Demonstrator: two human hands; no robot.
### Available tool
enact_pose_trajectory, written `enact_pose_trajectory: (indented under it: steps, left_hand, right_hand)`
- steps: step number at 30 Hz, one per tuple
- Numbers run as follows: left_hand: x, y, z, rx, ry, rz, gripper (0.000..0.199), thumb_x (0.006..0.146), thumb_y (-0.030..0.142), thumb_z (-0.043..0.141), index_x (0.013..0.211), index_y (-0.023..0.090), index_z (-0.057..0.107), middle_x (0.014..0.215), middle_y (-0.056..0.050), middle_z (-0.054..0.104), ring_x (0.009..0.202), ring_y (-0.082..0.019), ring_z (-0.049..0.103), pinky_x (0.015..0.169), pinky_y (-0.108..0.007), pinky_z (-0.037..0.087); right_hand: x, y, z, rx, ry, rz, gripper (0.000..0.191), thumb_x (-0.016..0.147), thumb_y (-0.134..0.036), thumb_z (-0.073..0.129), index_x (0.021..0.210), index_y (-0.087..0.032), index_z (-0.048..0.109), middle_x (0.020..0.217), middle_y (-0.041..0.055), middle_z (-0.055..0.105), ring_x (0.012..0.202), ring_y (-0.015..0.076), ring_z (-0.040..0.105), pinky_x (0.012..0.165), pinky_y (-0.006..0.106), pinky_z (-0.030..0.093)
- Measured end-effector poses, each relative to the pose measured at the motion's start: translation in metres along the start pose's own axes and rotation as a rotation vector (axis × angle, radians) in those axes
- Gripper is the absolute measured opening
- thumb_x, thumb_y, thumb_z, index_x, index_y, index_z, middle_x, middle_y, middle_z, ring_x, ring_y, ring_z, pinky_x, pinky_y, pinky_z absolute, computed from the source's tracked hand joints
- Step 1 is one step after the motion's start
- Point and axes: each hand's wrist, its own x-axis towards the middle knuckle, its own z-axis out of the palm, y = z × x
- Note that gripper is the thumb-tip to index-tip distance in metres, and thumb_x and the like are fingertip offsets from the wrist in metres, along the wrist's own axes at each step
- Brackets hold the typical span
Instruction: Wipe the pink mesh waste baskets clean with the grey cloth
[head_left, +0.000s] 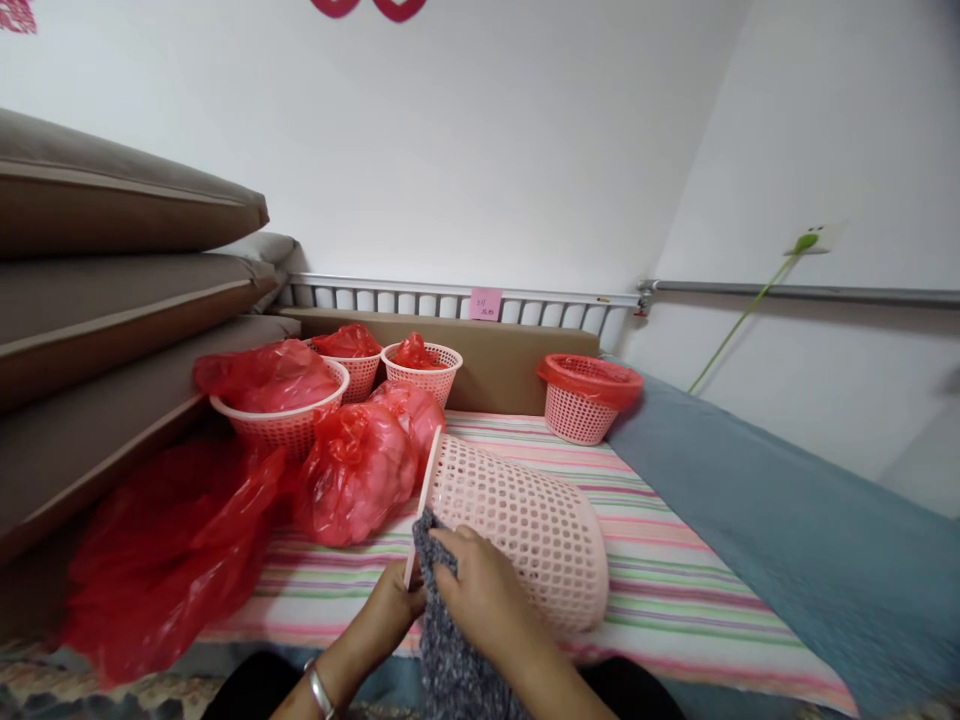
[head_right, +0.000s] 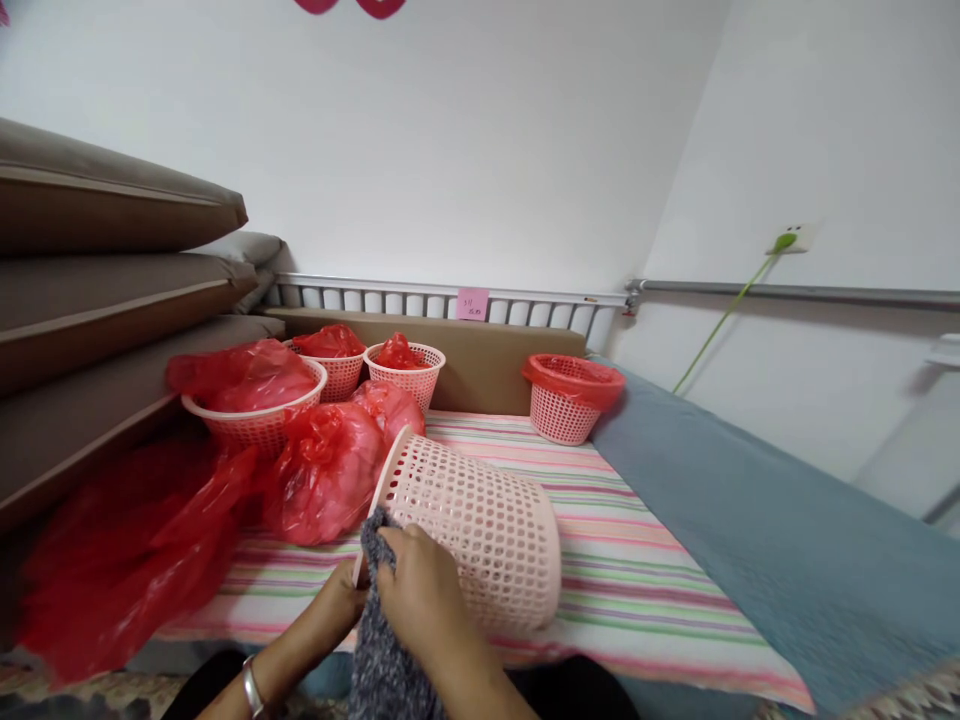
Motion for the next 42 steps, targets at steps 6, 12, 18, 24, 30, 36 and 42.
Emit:
enact_pose_trajectory:
  steps: [6,12,18,24,30,36,42]
  left_hand:
    - [-0.008,-0.011,-0.007,0.012,-0.031,-0.077,0.027,0.064,0.038,0.075,0.078,0.015,0.074,0.076,-0.005,0.075,0.08,-0.026,0.067,0.078,-0.034,0.05]
    - [-0.024,-0.02,-0.016,0.06,-0.098,-0.108,0.038,0.064,0.037,0.077,0.094,0.015,0.073,0.091,-0.008,0.075,0.094,-0.031,0.065,0.089,-0.039,0.046]
    - [-0.037,0.004,-0.007,0.015,-0.042,0.01,0.087,0.066,0.043,0.075,0.14,0.031,0.03,0.144,-0.008,0.042,0.129,-0.031,0.04,0.103,-0.044,0.036]
    - [0.011,0.081,0.015,0.123,0.182,-0.139,0.07,0.077,0.042,0.062,0.134,0.01,0.037,0.133,-0.02,0.052,0.119,-0.033,0.051,0.098,-0.044,0.041]
    - [0.03,0.103,0.041,-0.057,0.108,-0.306,0.025,0.078,0.03,0.063,0.093,0.01,0.062,0.081,-0.008,0.071,0.068,-0.019,0.067,0.065,-0.03,0.051]
    - [0.006,0.098,0.043,-0.047,0.18,-0.155,0.042,0.077,0.032,0.066,0.114,0.017,0.056,0.097,-0.008,0.072,0.078,-0.021,0.069,0.072,-0.033,0.053]
    - [-0.02,0.026,0.036,0.06,0.288,-0.054,0.05,0.063,0.041,0.077,0.107,0.02,0.066,0.12,-0.01,0.065,0.111,-0.03,0.059,0.092,-0.037,0.05]
  right_hand:
    - [-0.018,0.047,-0.029,0.518,-0.517,0.102,0.021,0.065,-0.021,0.057,0.08,-0.018,0.07,0.071,-0.0026,0.067,0.068,0.0156,0.059,0.06,0.022,0.041]
    - [-0.039,0.11,-0.073,0.901,0.054,0.405,0.05,0.064,-0.048,0.065,0.106,-0.021,0.066,0.103,0.0059,0.069,0.098,0.0262,0.062,0.088,0.038,0.045]
    - [-0.041,0.138,-0.089,1.025,0.369,0.44,0.041,0.055,-0.048,0.073,0.088,-0.024,0.071,0.109,0.006,0.068,0.114,0.0294,0.054,0.1,0.04,0.038]
    - [-0.058,0.139,-0.07,1.036,0.337,0.395,0.051,0.058,-0.051,0.073,0.101,-0.024,0.069,0.115,0.005,0.065,0.117,0.0287,0.052,0.103,0.04,0.036]
    - [-0.078,0.137,-0.081,1.097,0.301,0.392,0.057,0.058,-0.054,0.071,0.105,-0.021,0.067,0.107,0.007,0.068,0.106,0.0304,0.059,0.095,0.042,0.043]
    - [-0.086,0.121,-0.13,1.034,0.691,0.459,0.057,0.064,-0.049,0.068,0.112,-0.02,0.062,0.104,0.0047,0.069,0.093,0.0271,0.065,0.083,0.036,0.051]
    - [-0.047,0.096,-0.114,0.596,0.957,0.191,0.047,0.079,-0.044,0.057,0.119,-0.021,0.057,0.115,0.0068,0.064,0.104,0.0239,0.058,0.091,0.037,0.044]
